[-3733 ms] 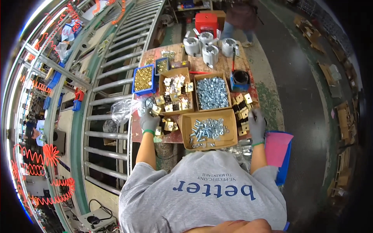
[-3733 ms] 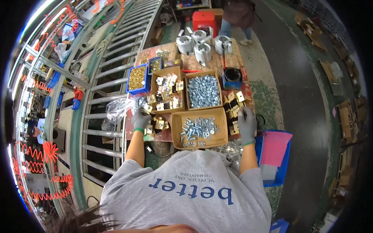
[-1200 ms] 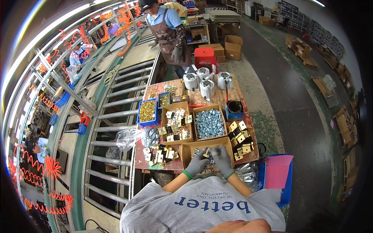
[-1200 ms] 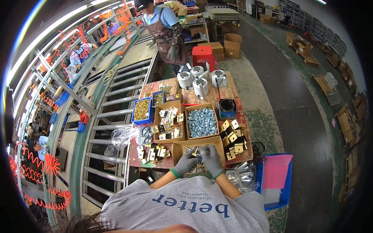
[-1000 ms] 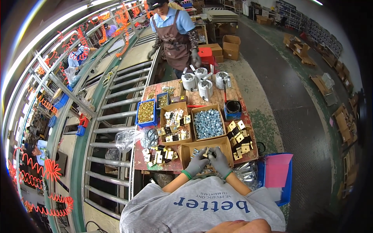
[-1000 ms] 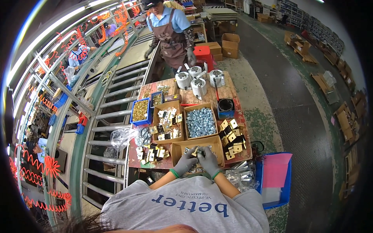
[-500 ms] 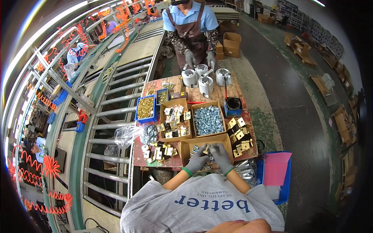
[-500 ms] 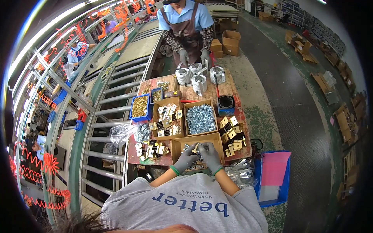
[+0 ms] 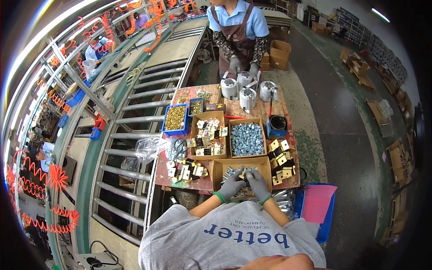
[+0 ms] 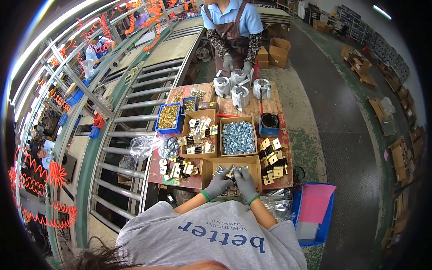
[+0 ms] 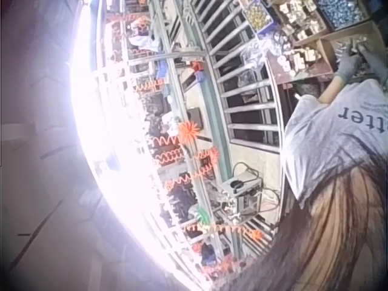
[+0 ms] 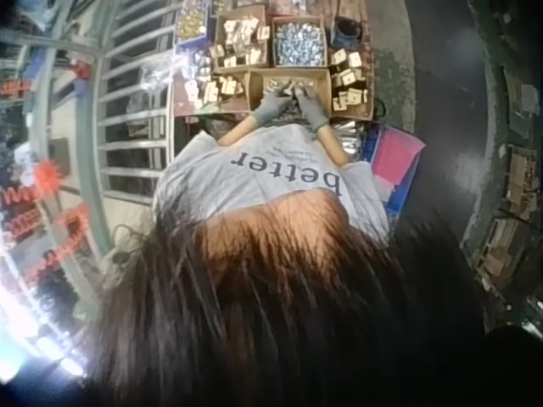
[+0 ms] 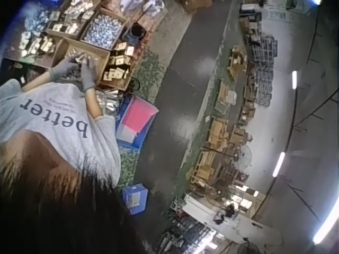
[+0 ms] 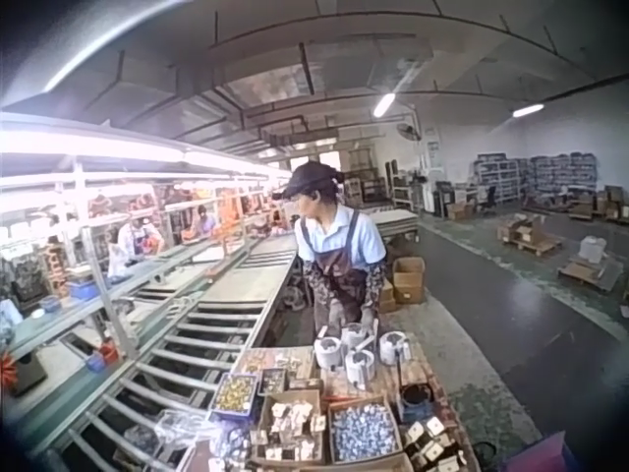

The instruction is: Assemble small metal components and fasteners at a workbench.

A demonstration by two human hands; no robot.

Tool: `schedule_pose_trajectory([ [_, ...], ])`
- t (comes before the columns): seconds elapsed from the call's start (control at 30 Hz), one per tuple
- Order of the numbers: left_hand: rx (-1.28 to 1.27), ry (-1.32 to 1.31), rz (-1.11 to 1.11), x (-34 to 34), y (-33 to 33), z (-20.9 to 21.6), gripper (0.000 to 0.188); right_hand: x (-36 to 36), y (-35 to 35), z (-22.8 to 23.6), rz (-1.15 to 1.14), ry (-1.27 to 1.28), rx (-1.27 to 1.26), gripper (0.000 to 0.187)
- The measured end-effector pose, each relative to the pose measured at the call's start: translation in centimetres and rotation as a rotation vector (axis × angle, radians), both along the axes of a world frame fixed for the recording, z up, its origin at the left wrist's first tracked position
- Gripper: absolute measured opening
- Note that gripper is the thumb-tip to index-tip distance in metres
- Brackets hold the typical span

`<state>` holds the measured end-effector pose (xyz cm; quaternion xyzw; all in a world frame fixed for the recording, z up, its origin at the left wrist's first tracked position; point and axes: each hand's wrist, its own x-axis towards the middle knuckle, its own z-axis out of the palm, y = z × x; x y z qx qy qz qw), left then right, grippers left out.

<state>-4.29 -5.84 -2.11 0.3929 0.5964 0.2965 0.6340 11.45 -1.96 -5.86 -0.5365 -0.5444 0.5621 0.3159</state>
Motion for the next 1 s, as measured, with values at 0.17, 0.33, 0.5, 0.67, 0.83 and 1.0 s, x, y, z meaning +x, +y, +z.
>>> schedule_pose_trajectory([
  [0.17,0.125,0.079,0.013,-0.3,0.4,-1.9,0.075,-0.2,-0.2,0.6,-0.050,-0.127,0.416,0.021],
  [0.33,0.052,0.056,0.004,0.1,0.4,-0.9,0.076,0.1,0.3,1.1,-0.039,0.043,-0.024,0.022],
  [0.5,0.121,0.026,0.056,-0.3,0.2,-2.3,0.074,0.2,-0.3,0.7,-0.002,-0.244,0.436,0.022],
  [0.67,0.025,-0.102,0.116,-0.4,0.9,-1.7,0.055,0.3,0.4,-0.2,-0.066,-0.156,0.400,0.025],
  [0.83,-0.020,-0.214,0.074,-1.3,1.2,-4.6,0.037,0.2,0.4,0.9,-0.033,-0.126,0.333,0.032],
  [1.0,-0.423,-0.802,0.099,-1.4,0.5,-2.1,0.021,0.3,0.2,0.7,-0.019,-0.242,0.276,0.039],
])
